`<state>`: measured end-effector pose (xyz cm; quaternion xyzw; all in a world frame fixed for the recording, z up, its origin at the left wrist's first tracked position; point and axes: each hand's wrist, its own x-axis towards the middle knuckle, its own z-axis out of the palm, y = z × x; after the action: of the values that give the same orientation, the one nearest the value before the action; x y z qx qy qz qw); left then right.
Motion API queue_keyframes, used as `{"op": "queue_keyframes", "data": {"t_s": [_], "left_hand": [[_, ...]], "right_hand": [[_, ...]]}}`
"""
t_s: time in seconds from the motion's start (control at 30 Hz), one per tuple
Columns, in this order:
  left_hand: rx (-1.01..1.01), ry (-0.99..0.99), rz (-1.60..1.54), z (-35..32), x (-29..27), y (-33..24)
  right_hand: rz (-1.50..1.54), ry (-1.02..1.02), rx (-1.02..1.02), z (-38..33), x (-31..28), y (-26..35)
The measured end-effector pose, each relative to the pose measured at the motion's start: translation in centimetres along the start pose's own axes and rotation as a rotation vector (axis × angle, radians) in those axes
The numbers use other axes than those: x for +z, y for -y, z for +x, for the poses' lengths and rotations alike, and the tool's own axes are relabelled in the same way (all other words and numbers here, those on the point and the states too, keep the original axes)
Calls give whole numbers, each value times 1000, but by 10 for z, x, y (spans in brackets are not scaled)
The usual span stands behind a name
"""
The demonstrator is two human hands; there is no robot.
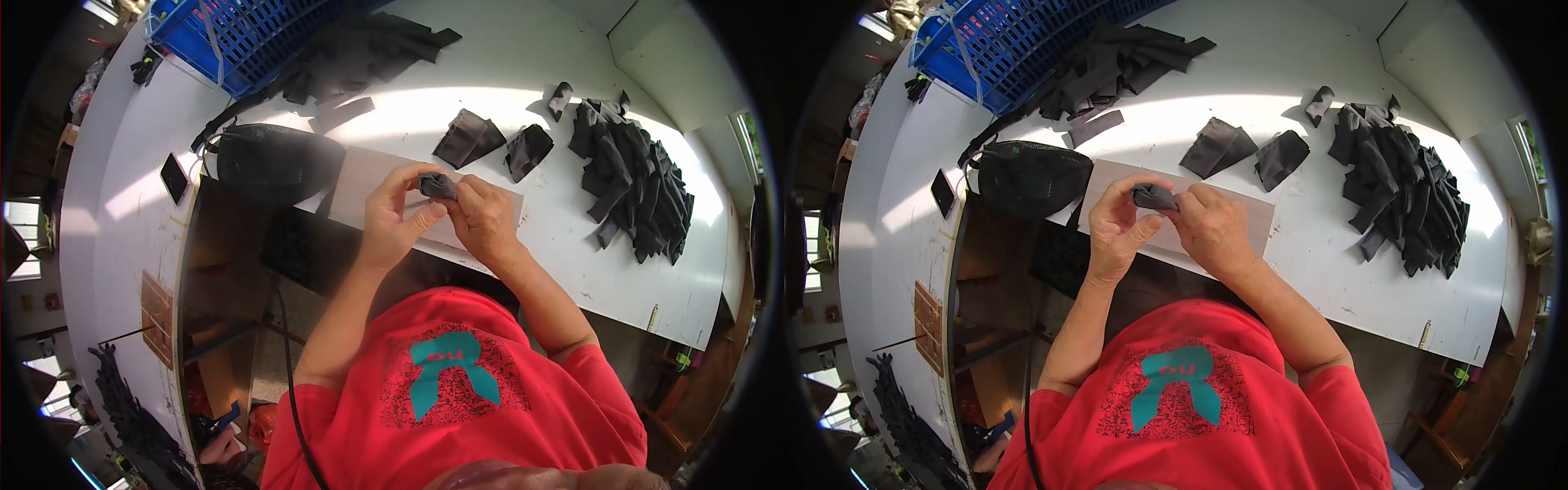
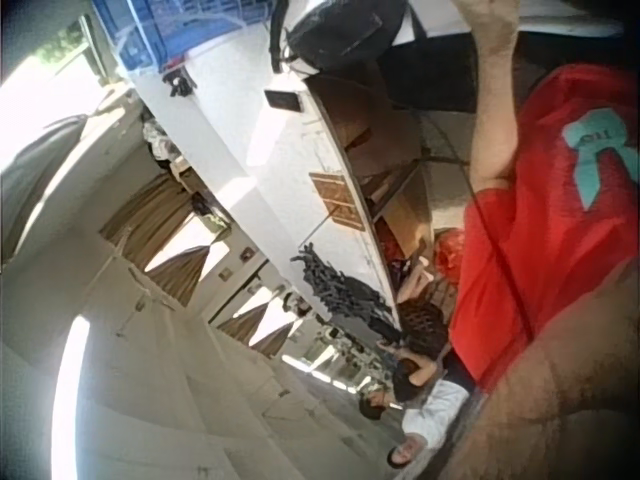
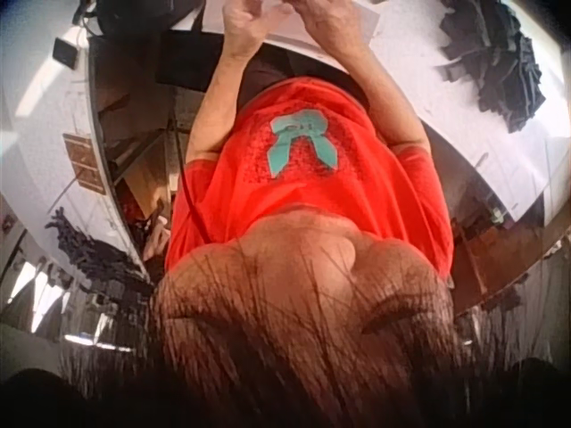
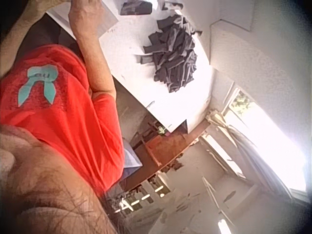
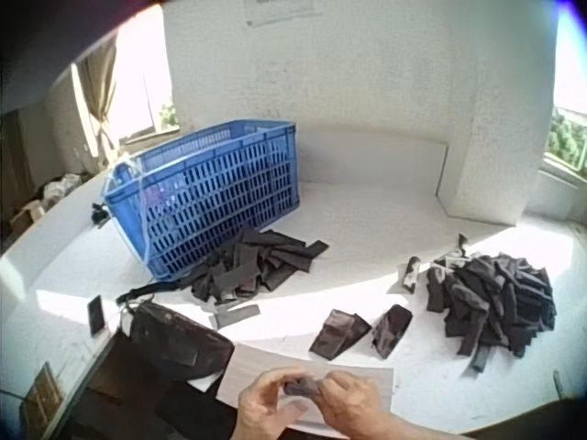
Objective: Assembling or folding small black fabric and rubber pieces at a workbench in a factory.
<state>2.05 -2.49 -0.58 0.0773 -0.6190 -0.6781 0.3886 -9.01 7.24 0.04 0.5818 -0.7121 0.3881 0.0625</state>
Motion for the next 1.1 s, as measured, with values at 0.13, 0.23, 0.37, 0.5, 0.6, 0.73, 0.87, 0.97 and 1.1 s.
{"op": "queue_keyframes", "data": {"t_s": [0.13,0.23,0.37,0.5,0.6,0.73,0.87,0.97,1.1], "left_hand": [[-133,30,-20,14,7,-15],[-101,120,193,14,4,-9],[-65,121,246,8,-2,2],[-105,101,145,5,7,-8],[-131,124,-38,3,3,-9],[-116,67,-53,-9,1,8],[-126,38,-3,-9,5,8],[-127,64,-14,3,7,2],[-95,167,134,15,9,-11]], "right_hand": [[63,108,-30,12,-16,2],[173,74,-19,-9,10,-20],[89,-16,31,-12,24,-12],[58,132,23,-4,7,-9],[119,119,32,12,-10,4],[10,149,66,-10,20,-12],[33,62,80,-19,29,-16],[69,100,66,-11,19,-16],[127,76,6,-9,8,-12]]}}
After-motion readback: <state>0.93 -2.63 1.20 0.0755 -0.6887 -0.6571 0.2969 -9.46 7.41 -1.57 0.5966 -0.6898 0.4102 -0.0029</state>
